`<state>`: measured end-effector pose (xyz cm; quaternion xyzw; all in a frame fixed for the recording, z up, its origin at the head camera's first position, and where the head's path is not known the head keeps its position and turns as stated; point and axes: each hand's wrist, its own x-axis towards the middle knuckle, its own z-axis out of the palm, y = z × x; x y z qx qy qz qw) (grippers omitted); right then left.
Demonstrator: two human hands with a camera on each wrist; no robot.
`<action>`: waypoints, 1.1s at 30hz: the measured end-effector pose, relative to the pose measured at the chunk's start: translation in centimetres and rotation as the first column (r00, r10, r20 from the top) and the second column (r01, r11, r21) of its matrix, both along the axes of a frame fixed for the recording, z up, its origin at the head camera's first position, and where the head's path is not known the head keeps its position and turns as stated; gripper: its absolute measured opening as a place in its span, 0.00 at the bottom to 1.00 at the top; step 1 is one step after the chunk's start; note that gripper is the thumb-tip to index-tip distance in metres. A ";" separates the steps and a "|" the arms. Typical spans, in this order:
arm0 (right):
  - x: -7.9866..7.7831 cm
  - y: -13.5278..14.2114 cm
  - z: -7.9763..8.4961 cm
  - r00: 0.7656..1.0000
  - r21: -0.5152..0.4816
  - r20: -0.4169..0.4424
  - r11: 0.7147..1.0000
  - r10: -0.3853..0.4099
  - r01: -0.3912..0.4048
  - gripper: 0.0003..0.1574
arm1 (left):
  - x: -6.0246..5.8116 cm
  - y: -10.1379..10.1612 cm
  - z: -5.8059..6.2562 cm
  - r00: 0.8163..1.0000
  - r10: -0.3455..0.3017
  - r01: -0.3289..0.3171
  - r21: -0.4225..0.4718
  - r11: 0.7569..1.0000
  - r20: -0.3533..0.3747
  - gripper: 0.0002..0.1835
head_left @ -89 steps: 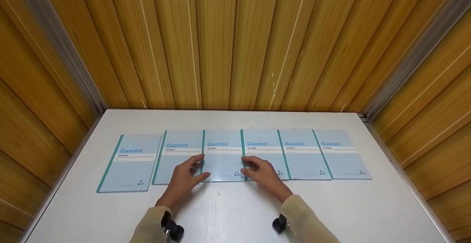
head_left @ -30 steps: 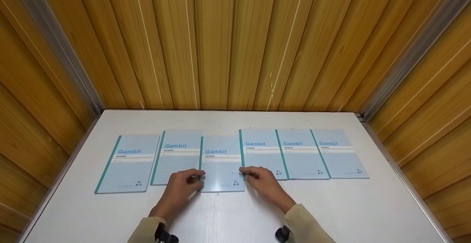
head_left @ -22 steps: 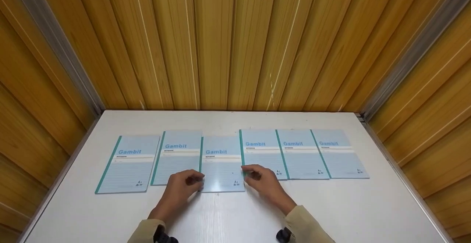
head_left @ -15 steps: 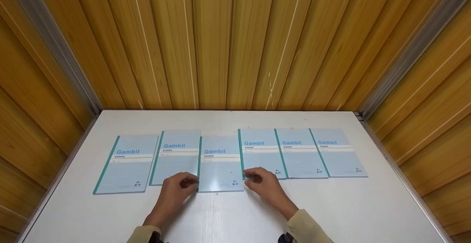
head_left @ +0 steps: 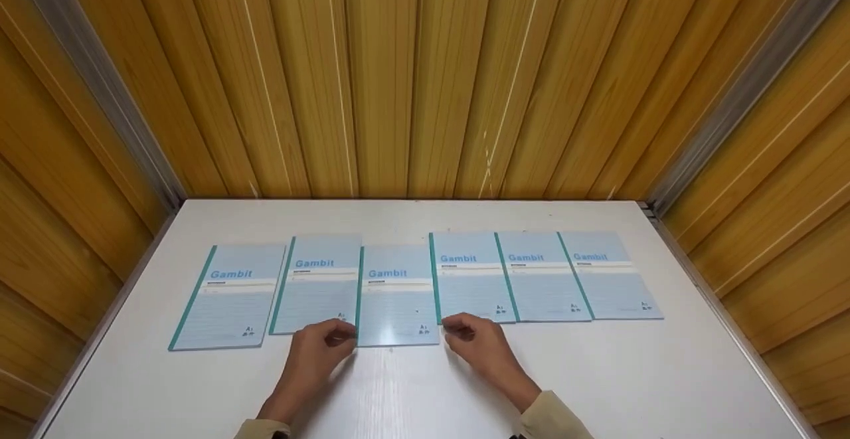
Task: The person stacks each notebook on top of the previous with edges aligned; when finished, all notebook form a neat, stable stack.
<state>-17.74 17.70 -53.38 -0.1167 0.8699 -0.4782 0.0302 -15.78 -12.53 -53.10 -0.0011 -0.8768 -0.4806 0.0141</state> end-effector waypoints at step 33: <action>0.2 -1.0 0.3 0.946 -0.287 0.320 0.947 -0.049 0.146 0.21 | -0.6 -0.1 -1.1 0.952 0.014 -0.171 0.493 0.853 0.306 0.18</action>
